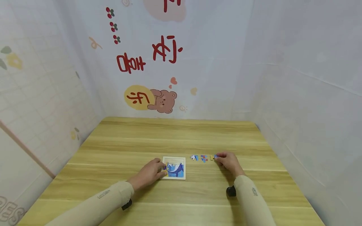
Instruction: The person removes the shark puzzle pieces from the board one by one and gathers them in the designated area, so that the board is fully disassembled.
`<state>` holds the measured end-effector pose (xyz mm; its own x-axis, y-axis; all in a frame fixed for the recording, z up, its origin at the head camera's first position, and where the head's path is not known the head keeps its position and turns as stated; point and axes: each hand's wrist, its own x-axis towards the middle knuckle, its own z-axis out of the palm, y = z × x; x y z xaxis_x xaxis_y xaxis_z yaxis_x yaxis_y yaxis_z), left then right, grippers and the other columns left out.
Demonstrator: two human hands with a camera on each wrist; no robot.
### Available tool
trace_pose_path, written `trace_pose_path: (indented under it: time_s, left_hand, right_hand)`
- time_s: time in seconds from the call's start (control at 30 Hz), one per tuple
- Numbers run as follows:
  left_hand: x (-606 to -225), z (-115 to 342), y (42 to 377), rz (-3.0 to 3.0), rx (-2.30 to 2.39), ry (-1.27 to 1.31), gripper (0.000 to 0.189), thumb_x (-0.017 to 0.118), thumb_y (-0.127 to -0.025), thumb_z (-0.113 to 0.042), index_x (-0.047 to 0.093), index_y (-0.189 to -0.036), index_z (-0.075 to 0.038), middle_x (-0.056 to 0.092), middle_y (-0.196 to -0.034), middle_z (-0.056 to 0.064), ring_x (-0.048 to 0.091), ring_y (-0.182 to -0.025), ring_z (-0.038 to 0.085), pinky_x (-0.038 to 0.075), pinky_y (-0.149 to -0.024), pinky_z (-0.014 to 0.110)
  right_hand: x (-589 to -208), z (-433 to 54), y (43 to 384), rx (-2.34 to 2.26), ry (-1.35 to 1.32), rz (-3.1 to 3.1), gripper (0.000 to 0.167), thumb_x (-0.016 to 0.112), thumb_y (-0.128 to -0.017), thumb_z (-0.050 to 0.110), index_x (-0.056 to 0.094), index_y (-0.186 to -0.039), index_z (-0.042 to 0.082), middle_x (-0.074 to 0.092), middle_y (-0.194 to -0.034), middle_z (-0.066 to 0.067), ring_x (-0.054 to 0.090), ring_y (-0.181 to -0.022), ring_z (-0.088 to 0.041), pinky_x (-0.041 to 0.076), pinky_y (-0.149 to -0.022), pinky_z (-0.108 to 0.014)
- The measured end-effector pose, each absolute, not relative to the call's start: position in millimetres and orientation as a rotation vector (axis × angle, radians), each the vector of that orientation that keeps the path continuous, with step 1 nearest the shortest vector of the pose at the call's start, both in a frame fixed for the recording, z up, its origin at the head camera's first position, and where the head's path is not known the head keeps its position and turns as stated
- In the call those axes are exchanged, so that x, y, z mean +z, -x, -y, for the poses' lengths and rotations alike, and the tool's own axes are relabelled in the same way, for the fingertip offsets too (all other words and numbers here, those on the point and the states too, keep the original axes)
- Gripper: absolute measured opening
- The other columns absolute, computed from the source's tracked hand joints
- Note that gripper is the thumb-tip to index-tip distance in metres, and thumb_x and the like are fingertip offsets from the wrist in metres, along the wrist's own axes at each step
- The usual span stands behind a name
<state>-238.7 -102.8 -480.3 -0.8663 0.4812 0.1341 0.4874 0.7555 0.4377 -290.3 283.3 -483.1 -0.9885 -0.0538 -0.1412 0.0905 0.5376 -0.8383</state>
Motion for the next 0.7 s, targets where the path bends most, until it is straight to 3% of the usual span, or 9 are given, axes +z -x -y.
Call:
trace_pose_path:
  time_s: [0.33,0.7]
  left_hand:
    - [-481.5,102.0,243.0,2.927,-0.692,0.794,0.033,0.069,-0.094,-0.028,0.069,-0.114,-0.001,0.047,-0.09,0.003,0.043,-0.079,0.017,0.043,-0.072,0.036]
    - [-478.1,100.8,241.3,2.946,-0.708,0.799,0.031,0.072,-0.092,-0.025,0.068,-0.111,-0.001,0.051,-0.095,0.006,0.047,-0.083,0.018,0.047,-0.078,0.04]
  right_hand:
    - [-486.7,-284.9,295.2,-1.375,-0.028,-2.659,0.029,0.066,-0.096,0.015,0.067,-0.117,-0.005,0.062,-0.083,-0.005,0.054,-0.075,-0.017,0.047,-0.065,-0.03]
    - [-481.4,-283.4,288.8,-1.322,-0.019,-2.683,0.033,0.065,-0.096,0.015,0.063,-0.121,-0.006,0.064,-0.086,-0.007,0.055,-0.077,-0.019,0.047,-0.066,-0.033]
